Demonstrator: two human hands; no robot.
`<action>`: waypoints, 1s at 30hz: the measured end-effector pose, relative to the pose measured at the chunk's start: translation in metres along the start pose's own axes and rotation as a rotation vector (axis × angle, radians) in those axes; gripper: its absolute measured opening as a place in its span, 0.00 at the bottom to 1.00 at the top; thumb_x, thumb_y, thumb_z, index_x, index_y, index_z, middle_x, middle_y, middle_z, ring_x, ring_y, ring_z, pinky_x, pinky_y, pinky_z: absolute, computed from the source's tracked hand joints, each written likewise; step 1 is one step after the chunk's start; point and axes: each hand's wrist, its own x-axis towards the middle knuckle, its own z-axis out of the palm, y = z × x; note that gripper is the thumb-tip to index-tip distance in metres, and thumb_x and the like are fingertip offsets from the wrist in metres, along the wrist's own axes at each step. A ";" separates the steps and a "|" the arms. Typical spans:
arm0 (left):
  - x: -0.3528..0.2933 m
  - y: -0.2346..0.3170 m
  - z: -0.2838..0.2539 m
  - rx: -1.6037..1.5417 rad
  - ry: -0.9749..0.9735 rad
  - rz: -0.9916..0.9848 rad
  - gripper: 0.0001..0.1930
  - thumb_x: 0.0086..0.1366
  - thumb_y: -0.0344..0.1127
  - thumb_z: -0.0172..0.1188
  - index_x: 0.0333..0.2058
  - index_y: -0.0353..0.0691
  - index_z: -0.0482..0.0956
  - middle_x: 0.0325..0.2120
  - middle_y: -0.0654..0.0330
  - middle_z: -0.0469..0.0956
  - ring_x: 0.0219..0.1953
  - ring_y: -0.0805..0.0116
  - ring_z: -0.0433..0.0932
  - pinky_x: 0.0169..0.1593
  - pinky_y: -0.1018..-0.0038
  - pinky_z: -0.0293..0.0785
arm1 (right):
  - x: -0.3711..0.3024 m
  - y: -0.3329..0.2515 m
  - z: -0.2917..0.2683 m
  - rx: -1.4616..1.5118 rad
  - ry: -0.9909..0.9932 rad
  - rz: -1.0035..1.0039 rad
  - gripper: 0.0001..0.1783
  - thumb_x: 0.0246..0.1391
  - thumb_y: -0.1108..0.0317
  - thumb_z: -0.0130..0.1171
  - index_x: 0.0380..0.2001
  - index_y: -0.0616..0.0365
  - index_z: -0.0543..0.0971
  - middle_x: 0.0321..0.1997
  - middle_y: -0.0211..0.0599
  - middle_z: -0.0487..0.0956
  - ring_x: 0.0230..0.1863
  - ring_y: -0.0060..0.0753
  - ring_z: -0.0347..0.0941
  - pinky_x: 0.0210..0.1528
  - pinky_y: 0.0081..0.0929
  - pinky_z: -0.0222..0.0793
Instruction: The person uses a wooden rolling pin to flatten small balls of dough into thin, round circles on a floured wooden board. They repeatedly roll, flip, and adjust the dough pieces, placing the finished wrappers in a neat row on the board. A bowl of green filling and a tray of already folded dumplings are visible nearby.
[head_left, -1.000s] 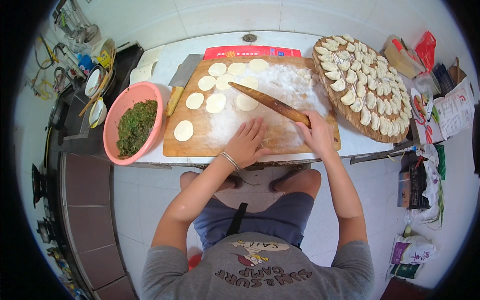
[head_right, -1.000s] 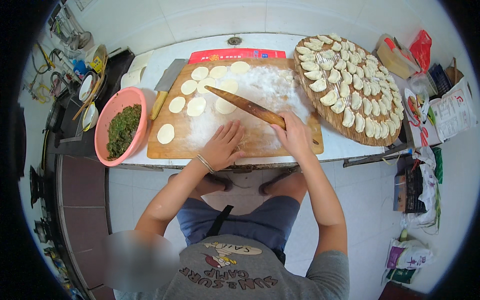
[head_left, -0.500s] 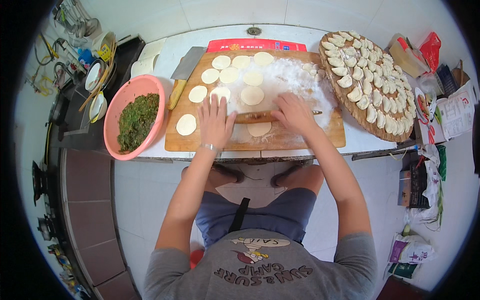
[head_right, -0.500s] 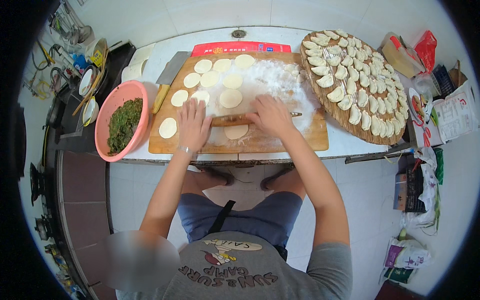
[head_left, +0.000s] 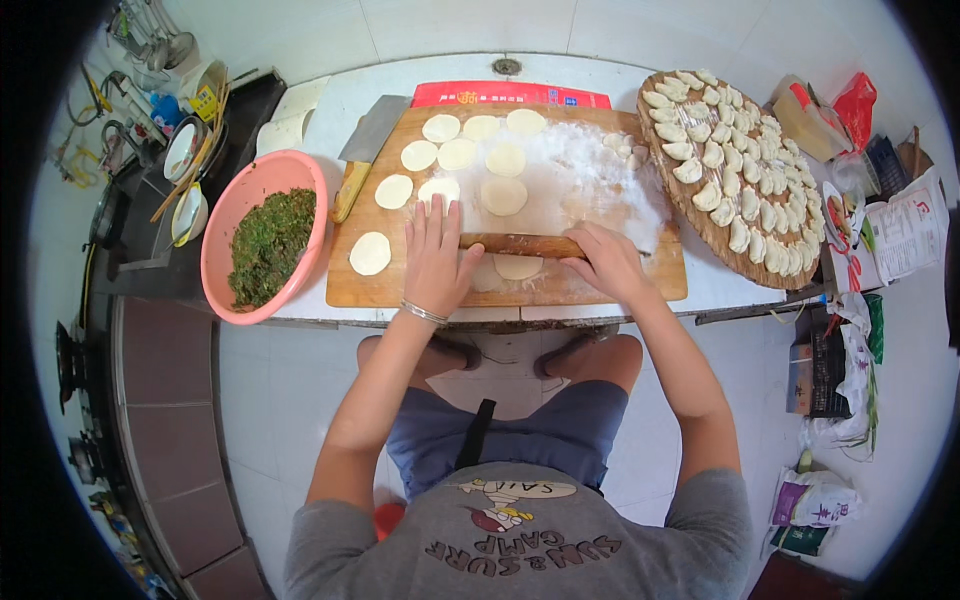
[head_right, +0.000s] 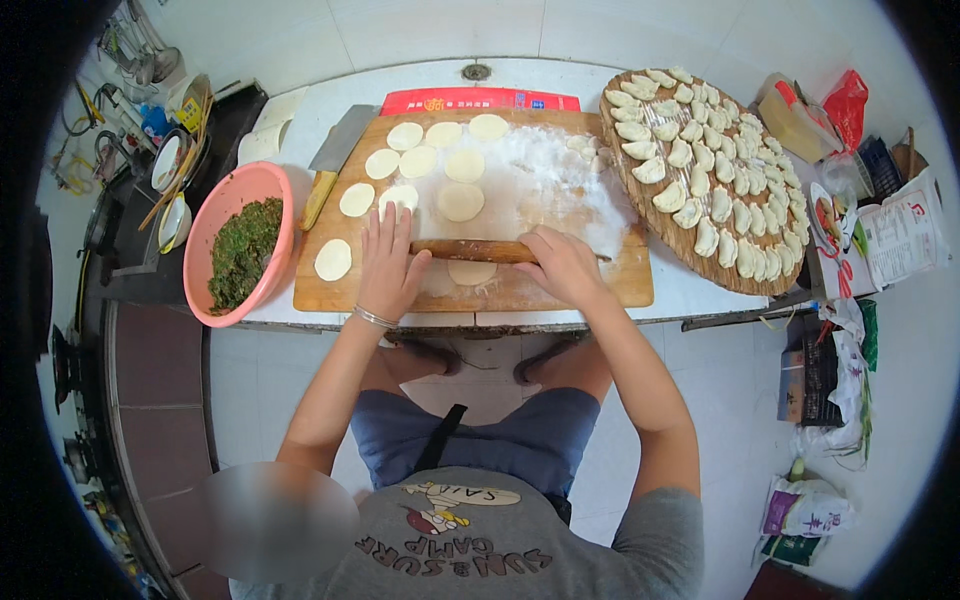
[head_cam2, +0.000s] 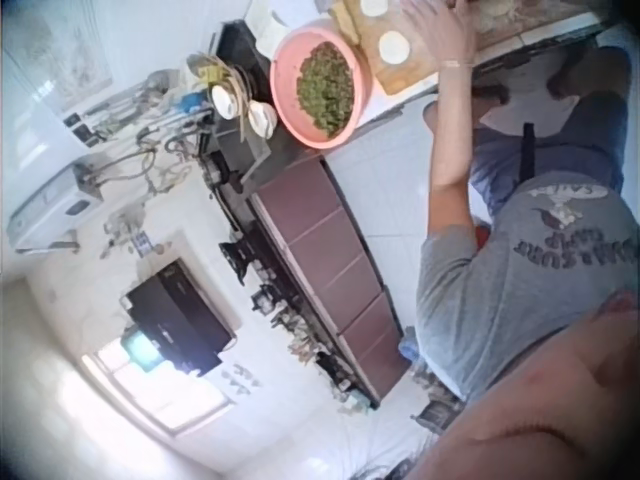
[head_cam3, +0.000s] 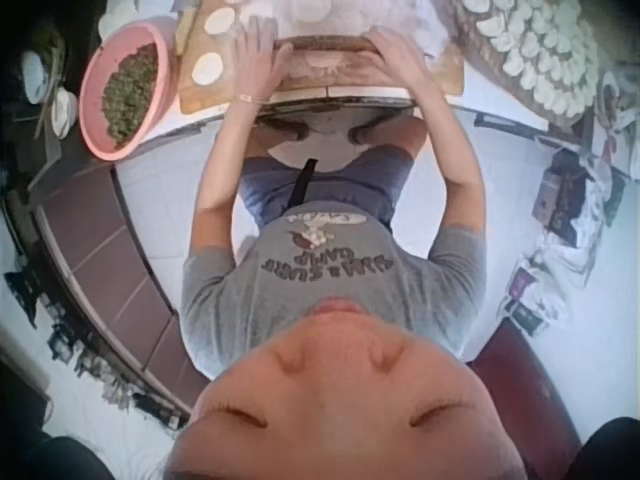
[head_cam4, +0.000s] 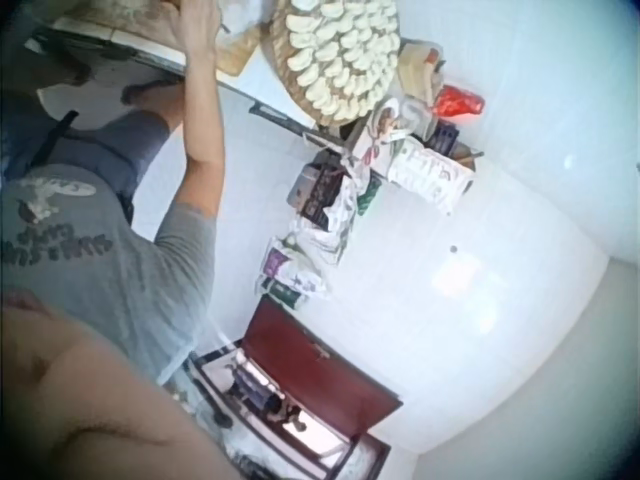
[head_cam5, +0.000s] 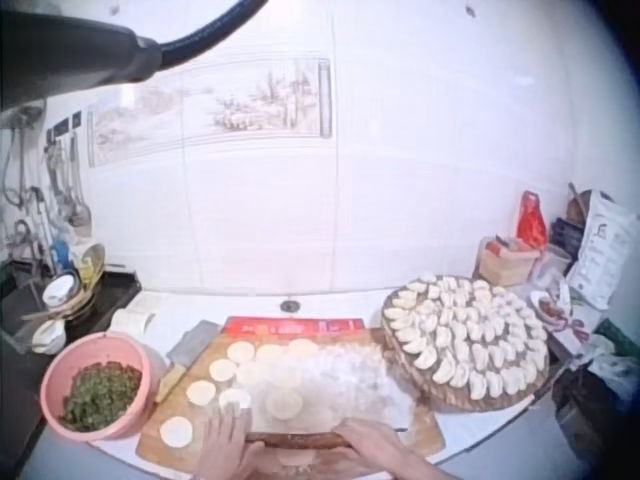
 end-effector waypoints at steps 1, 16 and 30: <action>0.008 0.011 -0.010 -0.018 0.082 0.027 0.33 0.64 0.42 0.59 0.64 0.35 0.62 0.66 0.41 0.57 0.68 0.37 0.53 0.68 0.46 0.49 | 0.000 0.004 0.000 0.021 0.054 0.025 0.20 0.49 0.59 0.68 0.44 0.53 0.76 0.40 0.37 0.77 0.40 0.46 0.76 0.42 0.38 0.72; 0.046 0.036 0.055 -0.344 -0.271 -0.329 0.14 0.52 0.30 0.65 0.40 0.37 0.79 0.34 0.50 0.77 0.38 0.50 0.77 0.44 0.61 0.75 | -0.014 0.030 0.006 -0.092 0.604 0.295 0.18 0.55 0.59 0.65 0.42 0.59 0.76 0.34 0.42 0.75 0.35 0.47 0.74 0.34 0.38 0.70; 0.048 0.077 -0.009 -0.681 -0.077 -0.211 0.06 0.61 0.28 0.63 0.35 0.36 0.75 0.26 0.52 0.80 0.30 0.61 0.82 0.34 0.68 0.76 | -0.014 0.033 0.008 -0.119 0.604 0.267 0.18 0.54 0.59 0.65 0.42 0.60 0.75 0.34 0.41 0.75 0.34 0.47 0.74 0.33 0.38 0.70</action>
